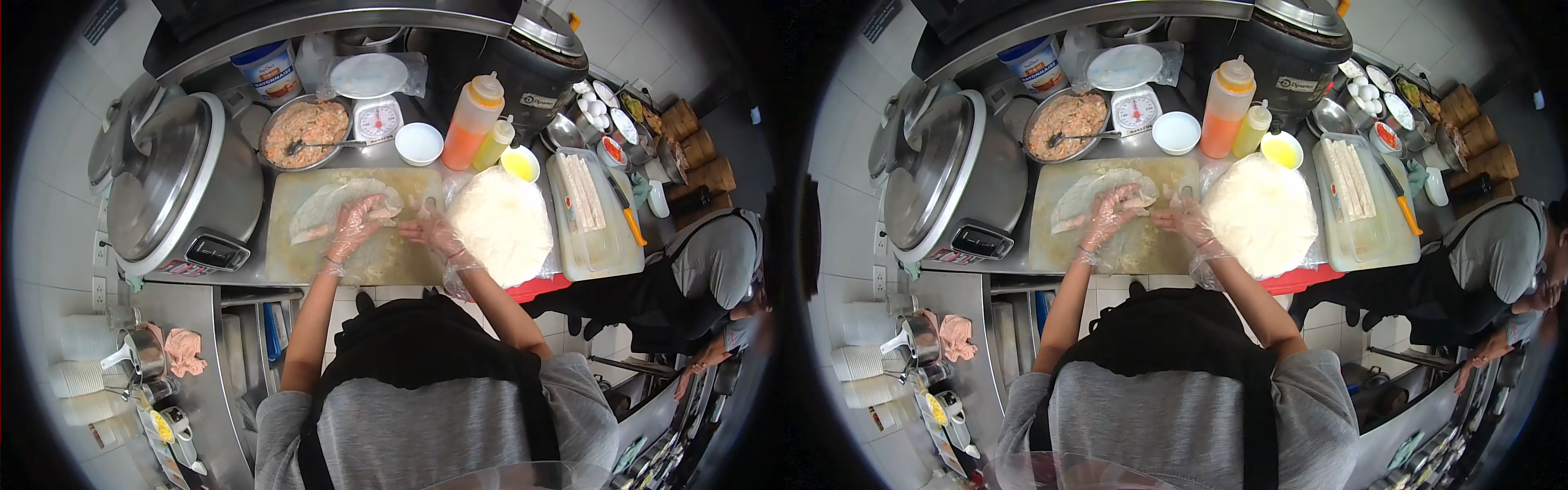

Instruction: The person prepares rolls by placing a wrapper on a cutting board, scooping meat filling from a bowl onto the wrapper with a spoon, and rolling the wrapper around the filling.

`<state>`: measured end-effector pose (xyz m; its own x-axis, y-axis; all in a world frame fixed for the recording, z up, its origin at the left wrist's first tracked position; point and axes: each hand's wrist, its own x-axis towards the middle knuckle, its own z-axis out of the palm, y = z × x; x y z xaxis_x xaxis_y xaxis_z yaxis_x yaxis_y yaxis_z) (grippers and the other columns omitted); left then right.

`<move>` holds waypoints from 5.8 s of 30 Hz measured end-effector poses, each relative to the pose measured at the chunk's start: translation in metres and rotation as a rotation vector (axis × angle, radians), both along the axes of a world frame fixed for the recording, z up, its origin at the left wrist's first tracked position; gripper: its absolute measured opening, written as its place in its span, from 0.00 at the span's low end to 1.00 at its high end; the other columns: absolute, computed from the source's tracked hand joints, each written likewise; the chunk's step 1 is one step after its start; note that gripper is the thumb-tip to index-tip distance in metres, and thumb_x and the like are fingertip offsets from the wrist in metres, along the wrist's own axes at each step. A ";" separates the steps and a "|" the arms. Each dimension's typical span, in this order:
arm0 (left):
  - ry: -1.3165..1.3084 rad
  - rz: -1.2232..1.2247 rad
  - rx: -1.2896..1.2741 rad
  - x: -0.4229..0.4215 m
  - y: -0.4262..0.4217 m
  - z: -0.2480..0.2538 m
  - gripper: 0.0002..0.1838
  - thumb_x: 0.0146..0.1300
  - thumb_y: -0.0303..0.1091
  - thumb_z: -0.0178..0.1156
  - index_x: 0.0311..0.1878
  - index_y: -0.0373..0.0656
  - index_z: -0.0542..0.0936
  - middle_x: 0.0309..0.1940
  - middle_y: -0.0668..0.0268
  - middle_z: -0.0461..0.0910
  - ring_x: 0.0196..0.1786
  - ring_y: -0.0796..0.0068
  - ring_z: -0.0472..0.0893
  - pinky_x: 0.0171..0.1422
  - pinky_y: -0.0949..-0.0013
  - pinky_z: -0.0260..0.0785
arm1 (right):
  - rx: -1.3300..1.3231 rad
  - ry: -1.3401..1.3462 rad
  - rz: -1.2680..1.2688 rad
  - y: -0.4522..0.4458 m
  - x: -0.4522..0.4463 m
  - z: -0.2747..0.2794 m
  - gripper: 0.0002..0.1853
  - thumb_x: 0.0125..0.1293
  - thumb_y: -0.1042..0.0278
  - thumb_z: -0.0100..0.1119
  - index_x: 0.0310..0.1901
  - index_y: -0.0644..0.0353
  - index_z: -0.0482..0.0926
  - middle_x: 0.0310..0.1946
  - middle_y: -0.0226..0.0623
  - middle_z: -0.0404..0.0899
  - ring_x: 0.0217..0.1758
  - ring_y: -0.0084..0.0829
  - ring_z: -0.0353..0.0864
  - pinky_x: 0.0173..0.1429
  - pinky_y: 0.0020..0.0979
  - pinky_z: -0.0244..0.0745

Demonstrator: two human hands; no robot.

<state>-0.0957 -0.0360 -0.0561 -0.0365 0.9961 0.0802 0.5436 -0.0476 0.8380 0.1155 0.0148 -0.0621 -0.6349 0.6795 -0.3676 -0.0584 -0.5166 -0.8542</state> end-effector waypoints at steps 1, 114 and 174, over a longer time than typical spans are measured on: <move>-0.040 -0.011 0.002 -0.001 0.000 -0.005 0.25 0.49 0.26 0.62 0.54 0.49 0.77 0.42 0.60 0.79 0.48 0.68 0.77 0.56 0.66 0.67 | -0.122 0.134 -0.008 -0.003 -0.004 0.001 0.32 0.69 0.63 0.48 0.67 0.69 0.49 0.56 0.52 0.71 0.59 0.33 0.72 0.64 0.37 0.62; 0.082 0.208 0.552 0.004 0.069 0.038 0.10 0.62 0.32 0.55 0.41 0.41 0.82 0.40 0.57 0.82 0.47 0.60 0.78 0.53 0.61 0.68 | 1.509 -0.508 0.022 -0.006 -0.047 -0.039 0.17 0.59 0.63 0.58 0.49 0.60 0.75 0.48 0.48 0.74 0.53 0.51 0.71 0.60 0.45 0.64; 0.697 0.285 0.381 -0.092 -0.114 -0.026 0.29 0.50 0.28 0.62 0.60 0.53 0.74 0.55 0.68 0.77 0.64 0.55 0.66 0.63 0.49 0.56 | 1.423 -0.417 0.040 -0.008 -0.051 -0.010 0.28 0.53 0.75 0.59 0.58 0.52 0.72 0.47 0.44 0.76 0.54 0.47 0.72 0.63 0.44 0.64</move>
